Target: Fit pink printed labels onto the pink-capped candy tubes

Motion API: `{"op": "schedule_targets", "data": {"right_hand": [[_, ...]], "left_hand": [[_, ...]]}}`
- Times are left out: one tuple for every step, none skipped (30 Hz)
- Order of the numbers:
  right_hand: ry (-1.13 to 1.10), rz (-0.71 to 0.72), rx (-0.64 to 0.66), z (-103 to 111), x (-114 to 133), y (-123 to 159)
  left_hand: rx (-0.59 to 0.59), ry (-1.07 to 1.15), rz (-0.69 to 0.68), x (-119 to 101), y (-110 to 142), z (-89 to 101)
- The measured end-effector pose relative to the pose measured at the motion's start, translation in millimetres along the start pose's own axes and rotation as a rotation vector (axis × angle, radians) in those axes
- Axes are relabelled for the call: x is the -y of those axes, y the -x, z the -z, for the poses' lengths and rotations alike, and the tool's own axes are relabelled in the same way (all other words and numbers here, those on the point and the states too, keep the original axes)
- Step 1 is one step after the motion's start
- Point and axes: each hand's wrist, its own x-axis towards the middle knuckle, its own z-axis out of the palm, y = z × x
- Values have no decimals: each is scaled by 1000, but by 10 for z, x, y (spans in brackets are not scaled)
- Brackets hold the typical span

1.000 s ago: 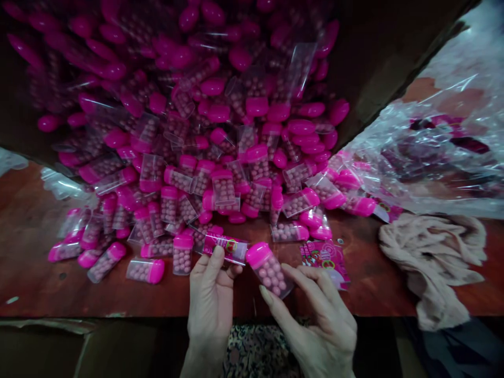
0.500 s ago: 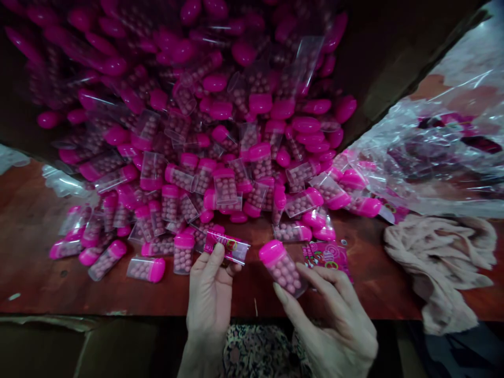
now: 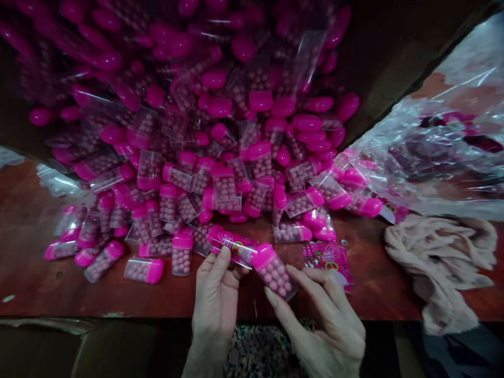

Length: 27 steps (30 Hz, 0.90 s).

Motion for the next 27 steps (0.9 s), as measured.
{"op": "schedule_targets", "data": {"right_hand": [[-5, 5, 5, -1, -2, 1], [-8, 8, 11, 0, -6, 2], [-8, 9, 21, 1, -11, 5], [-8, 13, 26, 4, -17, 9], [-8, 16, 31, 6, -24, 14], [-9, 20, 31, 8, -31, 20], [-13, 22, 29, 10, -37, 27], [-14, 23, 27, 11, -43, 33], [-11, 24, 25, 11, -46, 38], [-4, 25, 24, 10, -48, 43], [3, 26, 28, 9, -47, 45], [11, 30, 30, 8, -44, 46], [19, 34, 31, 7, -40, 46], [26, 38, 33, 7, -36, 46], [31, 40, 36, 8, -32, 46], [34, 40, 39, 10, -29, 47], [36, 36, 43, 12, -27, 50], [37, 29, 50, 14, -27, 55], [35, 22, 60, 16, -29, 61], [31, 17, 66, 17, -33, 68], [25, 12, 65, 17, -38, 76], [14, 5, 62, 17, -43, 83], [-1, -6, 56, 15, -49, 88], [-21, -22, 48, 12, -55, 91], [-44, -43, 42, 8, -61, 93], [-68, -68, 42, 4, -66, 94], [-94, -94, 48, -1, -70, 94]], "left_hand": [[8, -4, -1, 2, -3, 4], [23, -12, 1, 4, -5, 9], [40, -23, 1, 6, -8, 15], [59, -34, 0, 10, -9, 21], [76, -43, -2, 15, -11, 27], [90, -52, -5, 22, -12, 32], [101, -60, -10, 29, -14, 37], [109, -68, -15, 37, -15, 41], [114, -73, -20, 45, -17, 44], [117, -77, -24, 52, -18, 45], [117, -80, -27, 59, -18, 44], [115, -82, -30, 64, -17, 42], [112, -83, -33, 68, -16, 38], [107, -85, -40, 72, -13, 34], [104, -88, -49, 76, -9, 28], [106, -98, -60, 79, -5, 23], [114, -113, -70, 83, -1, 18], [124, -131, -79, 87, 4, 13], [135, -151, -84, 92, 9, 9], [143, -169, -87, 97, 13, 6], [146, -181, -87, 103, 17, 3], [143, -185, -87, 109, 21, 0], [137, -181, -87, 114, 24, -4], [131, -175, -89, 118, 26, -8], [130, -168, -88, 122, 29, -12], [129, -159, -86, 124, 31, -18], [130, -151, -82, 126, 34, -24]]}}
